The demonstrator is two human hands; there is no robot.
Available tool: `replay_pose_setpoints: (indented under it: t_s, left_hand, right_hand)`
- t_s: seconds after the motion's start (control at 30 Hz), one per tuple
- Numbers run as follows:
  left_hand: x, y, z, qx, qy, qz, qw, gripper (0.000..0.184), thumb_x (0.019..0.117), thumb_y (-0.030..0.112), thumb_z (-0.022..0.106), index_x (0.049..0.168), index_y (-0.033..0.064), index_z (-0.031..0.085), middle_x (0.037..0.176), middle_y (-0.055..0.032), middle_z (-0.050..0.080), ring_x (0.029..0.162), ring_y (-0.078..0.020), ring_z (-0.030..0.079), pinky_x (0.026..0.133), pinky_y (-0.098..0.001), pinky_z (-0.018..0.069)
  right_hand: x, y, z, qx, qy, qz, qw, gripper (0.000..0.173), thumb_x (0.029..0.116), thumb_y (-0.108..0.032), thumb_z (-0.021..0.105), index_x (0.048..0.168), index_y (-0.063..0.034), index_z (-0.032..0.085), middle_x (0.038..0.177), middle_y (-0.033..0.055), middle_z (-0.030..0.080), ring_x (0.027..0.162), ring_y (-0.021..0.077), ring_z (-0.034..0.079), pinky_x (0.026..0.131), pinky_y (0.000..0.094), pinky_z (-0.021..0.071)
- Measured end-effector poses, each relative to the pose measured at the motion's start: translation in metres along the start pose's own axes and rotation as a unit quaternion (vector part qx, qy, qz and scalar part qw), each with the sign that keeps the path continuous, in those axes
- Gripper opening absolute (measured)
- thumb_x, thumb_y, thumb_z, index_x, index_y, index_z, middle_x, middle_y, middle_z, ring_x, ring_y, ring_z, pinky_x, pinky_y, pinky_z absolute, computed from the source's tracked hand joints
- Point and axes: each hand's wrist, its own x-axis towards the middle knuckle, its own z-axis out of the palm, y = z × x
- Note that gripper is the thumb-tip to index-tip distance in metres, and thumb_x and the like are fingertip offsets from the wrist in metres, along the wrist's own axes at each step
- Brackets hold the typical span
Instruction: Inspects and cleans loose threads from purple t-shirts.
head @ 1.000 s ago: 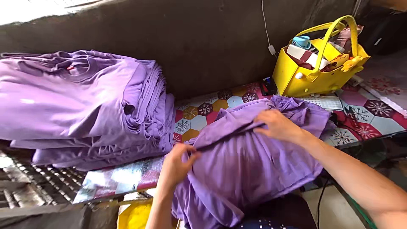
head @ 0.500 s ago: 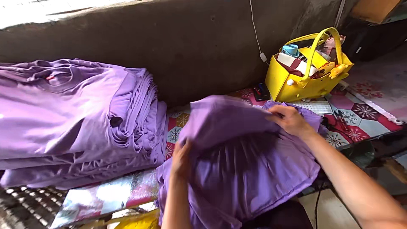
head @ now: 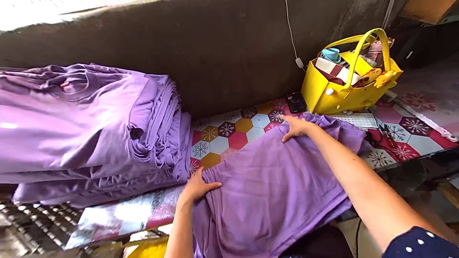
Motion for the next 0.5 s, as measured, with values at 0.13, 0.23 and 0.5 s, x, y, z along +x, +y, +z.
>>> replay_pose_setpoints:
  t_s: [0.13,0.23,0.5]
  left_hand:
    - [-0.014,-0.021,0.009,-0.104,-0.024,-0.032,0.994,0.094,0.0708,0.034,0.094,0.145,-0.0009,0.048,0.132,-0.0255,0.062,0.127,-0.0355,0.058,0.110,-0.0539,0.0439]
    - [-0.043,-0.025,0.023,-0.206,-0.036,-0.062,0.976,0.057,0.0732,0.018,0.091,0.119,-0.0033,0.066,0.106,-0.0181,0.072,0.102,-0.0264,0.070,0.096,-0.0476,0.0544]
    - [-0.132,0.042,-0.080,-0.152,0.267,0.227,0.924,0.055,0.0542,0.032,0.089,0.102,0.0103,0.071,0.092,0.0062,0.074,0.087,-0.0009,0.070,0.078,-0.0276,0.0616]
  right_hand:
    - [0.001,-0.012,-0.009,-0.019,-0.160,0.029,0.986,0.107,0.0685,-0.027,0.097,0.156,-0.0038,0.039,0.145,0.0292,0.053,0.137,0.0457,0.049,0.113,0.0658,0.0354]
    - [-0.036,-0.033,-0.021,-0.049,-0.179,0.017,0.982,0.066,0.0764,-0.024,0.089,0.131,0.0025,0.063,0.123,0.0297,0.064,0.121,0.0454,0.058,0.103,0.0674,0.0411]
    - [-0.103,-0.107,-0.122,-0.078,0.156,-0.106,0.979,0.043,0.0707,-0.023,0.086,0.111,-0.0095,0.076,0.101,0.0160,0.074,0.098,0.0361,0.070,0.084,0.0662,0.0526]
